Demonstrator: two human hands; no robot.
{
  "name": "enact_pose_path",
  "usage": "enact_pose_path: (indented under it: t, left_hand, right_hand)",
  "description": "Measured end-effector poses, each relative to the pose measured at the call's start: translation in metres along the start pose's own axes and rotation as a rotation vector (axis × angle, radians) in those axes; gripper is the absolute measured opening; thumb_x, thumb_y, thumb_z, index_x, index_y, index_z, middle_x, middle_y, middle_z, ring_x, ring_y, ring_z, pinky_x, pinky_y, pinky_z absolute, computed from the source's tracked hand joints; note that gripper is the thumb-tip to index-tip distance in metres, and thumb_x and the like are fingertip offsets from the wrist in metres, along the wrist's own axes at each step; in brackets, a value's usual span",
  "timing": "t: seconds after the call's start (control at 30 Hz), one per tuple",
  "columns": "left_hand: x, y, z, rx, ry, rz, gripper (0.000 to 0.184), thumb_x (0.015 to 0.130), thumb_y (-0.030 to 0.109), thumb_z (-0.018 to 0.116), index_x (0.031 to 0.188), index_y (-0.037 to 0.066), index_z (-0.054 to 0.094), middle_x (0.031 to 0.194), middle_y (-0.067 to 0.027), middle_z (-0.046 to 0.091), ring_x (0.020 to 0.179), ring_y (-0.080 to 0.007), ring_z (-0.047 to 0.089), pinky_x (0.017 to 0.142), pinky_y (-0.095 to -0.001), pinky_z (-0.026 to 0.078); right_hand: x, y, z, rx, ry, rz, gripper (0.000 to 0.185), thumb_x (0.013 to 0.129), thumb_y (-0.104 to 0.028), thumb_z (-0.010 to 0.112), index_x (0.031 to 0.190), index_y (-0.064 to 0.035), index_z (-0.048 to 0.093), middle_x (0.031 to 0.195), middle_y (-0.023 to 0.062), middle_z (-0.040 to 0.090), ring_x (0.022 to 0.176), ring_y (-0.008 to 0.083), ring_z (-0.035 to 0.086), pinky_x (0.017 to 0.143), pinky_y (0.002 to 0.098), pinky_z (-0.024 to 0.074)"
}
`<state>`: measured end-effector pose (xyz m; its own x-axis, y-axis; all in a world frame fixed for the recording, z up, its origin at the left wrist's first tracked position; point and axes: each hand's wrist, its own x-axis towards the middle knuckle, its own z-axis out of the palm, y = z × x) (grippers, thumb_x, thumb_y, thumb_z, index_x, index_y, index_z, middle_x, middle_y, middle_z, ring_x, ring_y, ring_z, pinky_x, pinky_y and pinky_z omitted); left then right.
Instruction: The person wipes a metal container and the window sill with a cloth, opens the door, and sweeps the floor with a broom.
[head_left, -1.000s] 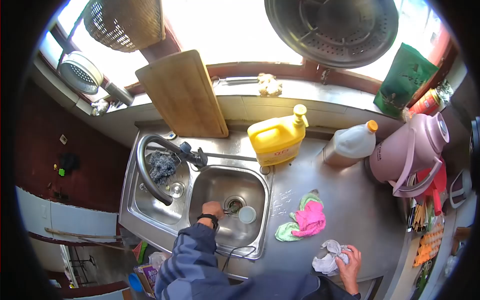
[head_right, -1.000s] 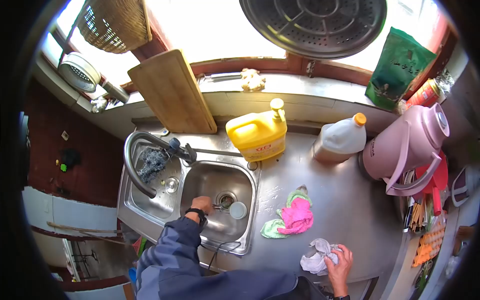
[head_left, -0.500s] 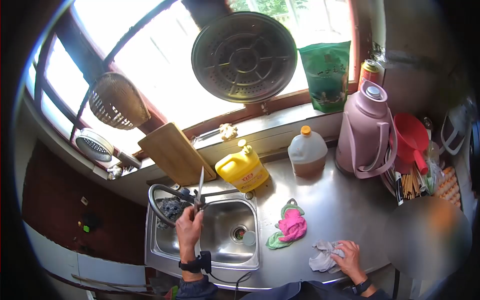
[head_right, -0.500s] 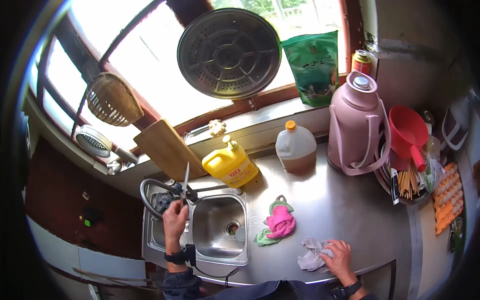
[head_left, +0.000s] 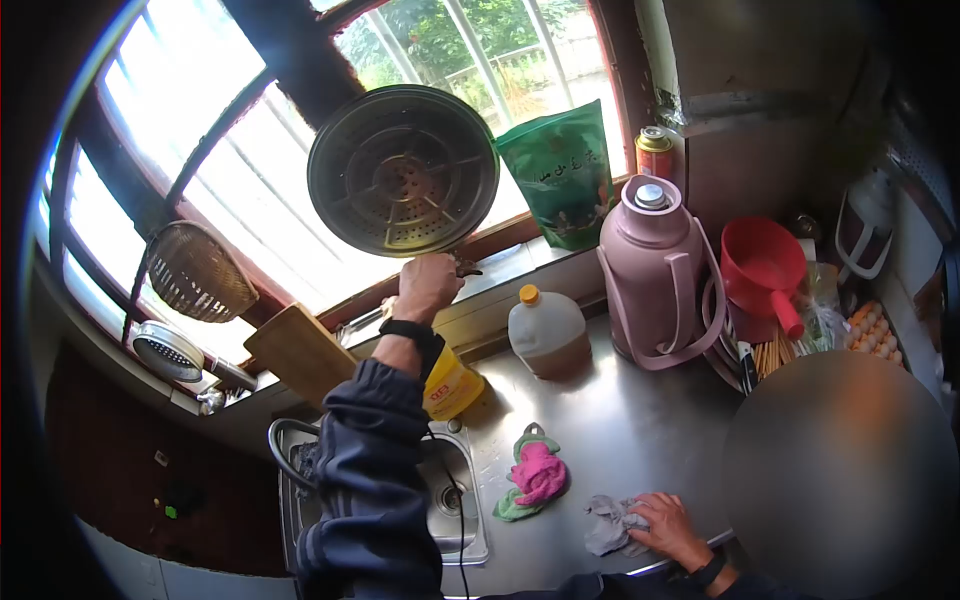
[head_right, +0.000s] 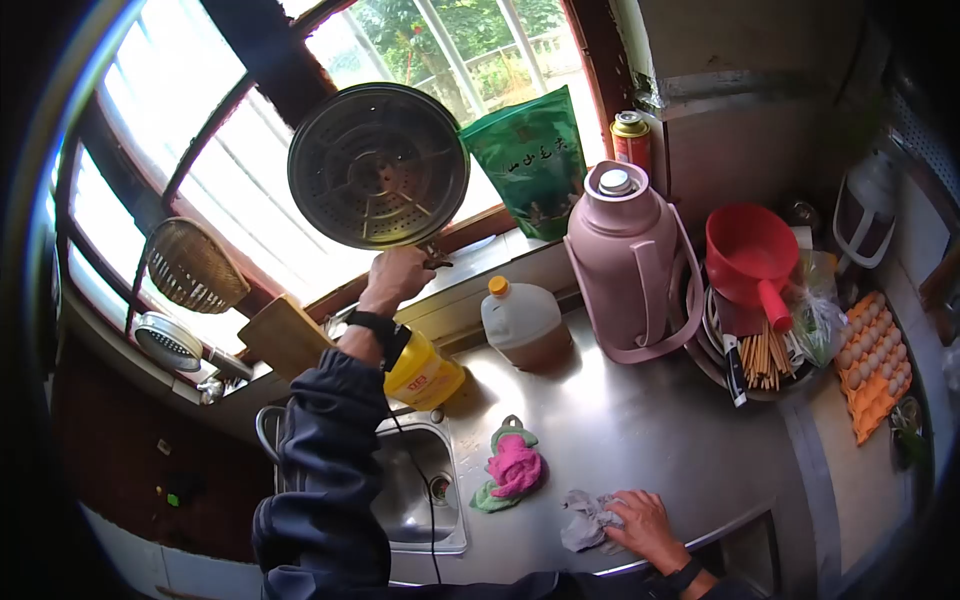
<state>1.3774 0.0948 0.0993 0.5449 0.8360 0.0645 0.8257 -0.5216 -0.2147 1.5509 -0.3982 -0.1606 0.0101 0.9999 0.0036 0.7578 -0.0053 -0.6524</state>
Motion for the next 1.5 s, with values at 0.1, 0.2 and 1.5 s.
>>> enact_pose_path:
  t: [0.1,0.2,1.5]
  left_hand:
    - [0.033,0.009,0.027,0.046,0.054,0.031,0.032,0.081,0.033,0.074,0.101,0.008,0.075,0.095,-0.0176,0.073,0.096,-0.0353,0.069,0.086,-0.0462,0.055]
    - [0.057,0.017,0.051,0.021,0.117,0.079,0.031,0.080,0.032,0.074,0.098,0.007,0.074,0.094,-0.0179,0.073,0.095,-0.0350,0.070,0.085,-0.0455,0.055]
    - [-0.315,0.276,0.088,-1.527,-0.164,0.217,0.092,0.077,0.015,0.081,0.153,0.003,0.030,0.145,-0.0268,0.048,0.131,-0.0409,0.052,0.108,-0.0407,0.044]
  right_hand:
    - [0.005,0.005,0.000,0.040,0.029,0.030,0.035,0.075,-0.030,0.079,0.104,-0.0132,0.070,0.120,0.0071,0.065,0.116,0.0279,0.058,0.095,0.0415,0.0430]
    - [0.010,0.011,0.001,0.149,0.106,0.039,0.032,0.074,-0.026,0.079,0.101,-0.0114,0.070,0.112,0.0077,0.068,0.107,0.0298,0.062,0.090,0.0415,0.0476]
    - [0.032,-0.037,-0.070,1.190,0.323,0.401,0.043,0.100,-0.027,0.060,0.133,-0.0014,0.051,0.120,0.0083,0.061,0.110,0.0153,0.059,0.099,0.0316,0.0463]
